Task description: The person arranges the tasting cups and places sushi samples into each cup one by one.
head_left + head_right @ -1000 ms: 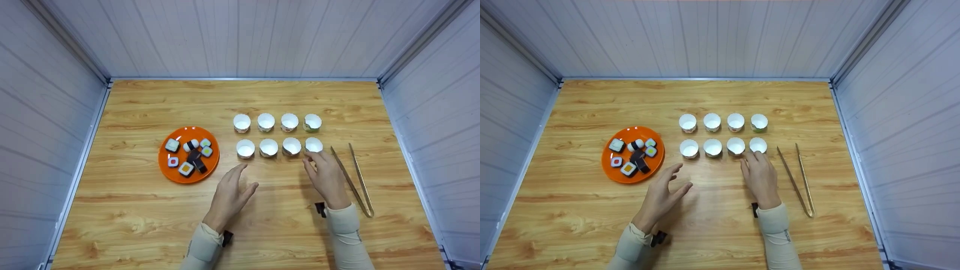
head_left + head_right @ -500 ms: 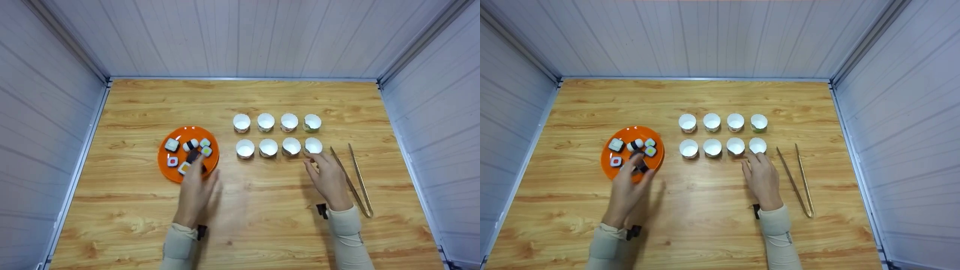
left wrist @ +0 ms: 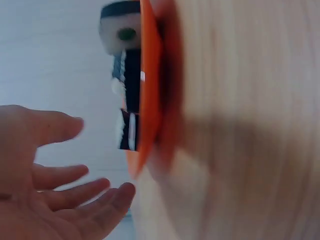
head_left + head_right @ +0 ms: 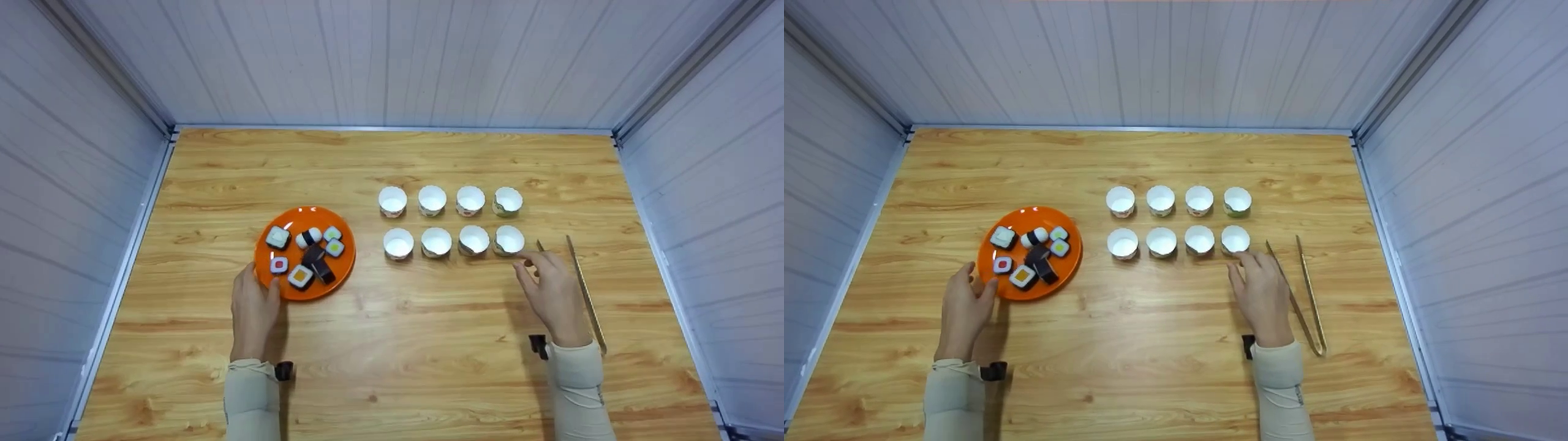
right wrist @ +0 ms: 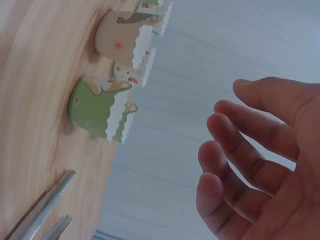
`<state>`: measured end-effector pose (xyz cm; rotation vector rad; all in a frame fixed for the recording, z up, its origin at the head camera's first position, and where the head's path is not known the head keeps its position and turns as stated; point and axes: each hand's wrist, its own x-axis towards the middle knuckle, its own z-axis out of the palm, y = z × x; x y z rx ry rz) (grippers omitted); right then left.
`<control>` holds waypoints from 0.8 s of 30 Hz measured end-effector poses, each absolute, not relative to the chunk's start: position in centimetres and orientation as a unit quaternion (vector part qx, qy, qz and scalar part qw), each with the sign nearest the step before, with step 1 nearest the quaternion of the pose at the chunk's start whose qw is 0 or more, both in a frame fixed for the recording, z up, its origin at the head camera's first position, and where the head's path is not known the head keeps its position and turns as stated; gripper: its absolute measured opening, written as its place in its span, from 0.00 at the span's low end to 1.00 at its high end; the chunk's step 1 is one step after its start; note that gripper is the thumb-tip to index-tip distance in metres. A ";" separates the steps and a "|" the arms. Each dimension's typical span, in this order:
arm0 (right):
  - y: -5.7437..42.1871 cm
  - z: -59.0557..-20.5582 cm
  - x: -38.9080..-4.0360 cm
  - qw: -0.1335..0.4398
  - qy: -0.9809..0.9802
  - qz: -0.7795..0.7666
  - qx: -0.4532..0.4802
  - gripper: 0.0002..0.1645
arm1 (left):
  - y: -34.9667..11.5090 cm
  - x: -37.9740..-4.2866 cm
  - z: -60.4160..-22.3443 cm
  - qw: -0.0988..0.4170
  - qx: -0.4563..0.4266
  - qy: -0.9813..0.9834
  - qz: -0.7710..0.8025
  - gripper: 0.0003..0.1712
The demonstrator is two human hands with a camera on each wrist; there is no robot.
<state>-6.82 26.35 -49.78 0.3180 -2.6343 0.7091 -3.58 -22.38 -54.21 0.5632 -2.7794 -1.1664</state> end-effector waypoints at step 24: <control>36.4 -52.7 -5.9 -0.094 -0.979 0.158 -0.087 0.47 | -22.8 -4.3 -55.9 -0.034 0.219 -0.874 -0.432 0.35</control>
